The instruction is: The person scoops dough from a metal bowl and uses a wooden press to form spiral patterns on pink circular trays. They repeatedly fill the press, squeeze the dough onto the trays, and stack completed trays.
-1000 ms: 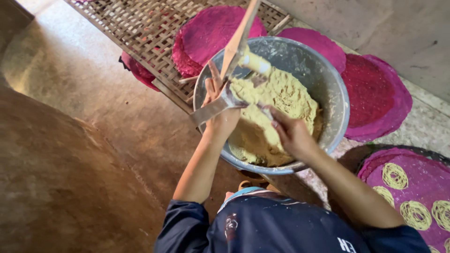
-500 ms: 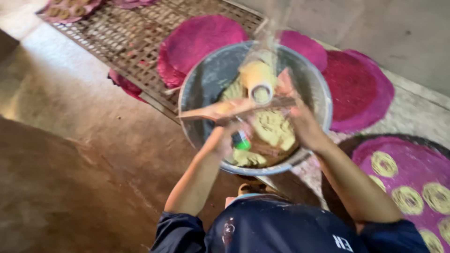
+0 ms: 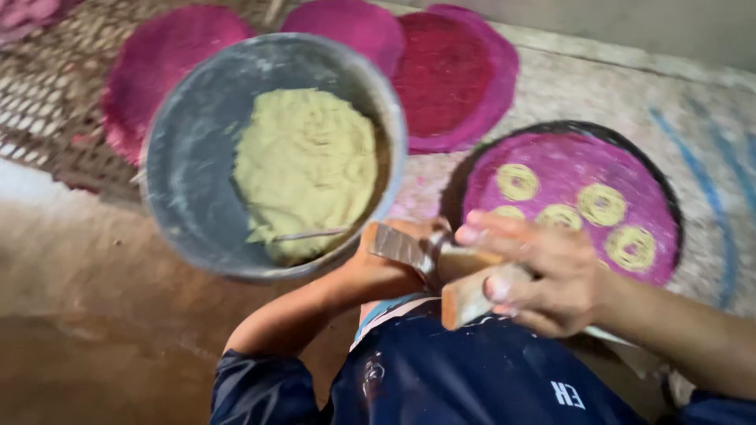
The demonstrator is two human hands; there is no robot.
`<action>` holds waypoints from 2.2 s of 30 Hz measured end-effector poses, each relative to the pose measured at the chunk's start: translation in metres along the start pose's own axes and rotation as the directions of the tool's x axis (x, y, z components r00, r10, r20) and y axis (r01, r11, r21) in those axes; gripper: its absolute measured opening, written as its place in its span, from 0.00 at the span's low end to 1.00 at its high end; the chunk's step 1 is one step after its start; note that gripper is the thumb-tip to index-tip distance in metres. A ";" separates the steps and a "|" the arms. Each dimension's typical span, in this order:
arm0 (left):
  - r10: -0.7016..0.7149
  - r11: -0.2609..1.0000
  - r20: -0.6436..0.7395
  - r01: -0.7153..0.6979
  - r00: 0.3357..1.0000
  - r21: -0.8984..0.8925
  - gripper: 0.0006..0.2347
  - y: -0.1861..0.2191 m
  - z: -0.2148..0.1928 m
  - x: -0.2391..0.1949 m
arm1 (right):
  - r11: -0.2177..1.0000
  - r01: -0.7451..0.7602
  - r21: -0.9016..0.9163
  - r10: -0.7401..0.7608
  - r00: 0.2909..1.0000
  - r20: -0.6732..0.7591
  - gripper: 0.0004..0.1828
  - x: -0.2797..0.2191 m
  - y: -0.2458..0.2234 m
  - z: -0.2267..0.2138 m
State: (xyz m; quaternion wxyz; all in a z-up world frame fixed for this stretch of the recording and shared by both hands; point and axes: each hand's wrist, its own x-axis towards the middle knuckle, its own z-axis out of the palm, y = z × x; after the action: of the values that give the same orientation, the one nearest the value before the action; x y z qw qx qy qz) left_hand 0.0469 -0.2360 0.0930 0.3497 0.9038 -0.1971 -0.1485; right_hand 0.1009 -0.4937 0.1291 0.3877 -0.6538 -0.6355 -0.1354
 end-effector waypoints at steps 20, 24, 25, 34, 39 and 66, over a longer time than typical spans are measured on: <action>0.356 0.687 0.312 -0.020 0.881 -0.726 0.33 -0.030 0.135 0.292 | -0.074 -0.576 0.814 0.915 0.286 0.285 0.51 -0.323 -0.054 -0.027; -0.132 0.979 0.110 0.147 0.985 -0.142 0.19 -0.153 0.140 0.363 | 0.158 -0.624 0.765 0.973 0.229 -0.014 0.50 -0.342 -0.074 -0.032; -0.183 0.971 0.079 0.193 0.980 -0.142 0.17 -0.177 0.152 0.369 | 0.193 -0.624 0.757 0.972 0.228 -0.060 0.49 -0.343 -0.076 -0.035; -0.544 0.591 -0.200 0.204 0.815 -0.780 0.18 -0.181 0.236 0.243 | 0.151 -0.405 0.902 0.987 0.117 -0.112 0.46 -0.324 -0.056 -0.030; -0.415 0.624 -0.395 -0.059 0.820 -0.779 0.20 -0.126 0.240 0.171 | 0.112 -0.477 0.872 0.992 0.104 -0.070 0.49 -0.288 -0.034 -0.031; 0.153 -0.758 -0.337 -0.109 0.929 -0.643 0.19 -0.024 0.141 0.283 | -0.381 -0.924 0.038 0.800 -0.309 0.514 0.44 -0.213 0.049 -0.077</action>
State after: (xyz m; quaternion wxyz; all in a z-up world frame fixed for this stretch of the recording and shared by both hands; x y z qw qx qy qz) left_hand 0.2442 -0.4305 -0.0604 0.9773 -0.0459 -0.1063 -0.1777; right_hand 0.1379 -0.6957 0.0208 0.3843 -0.7883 0.0955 0.4709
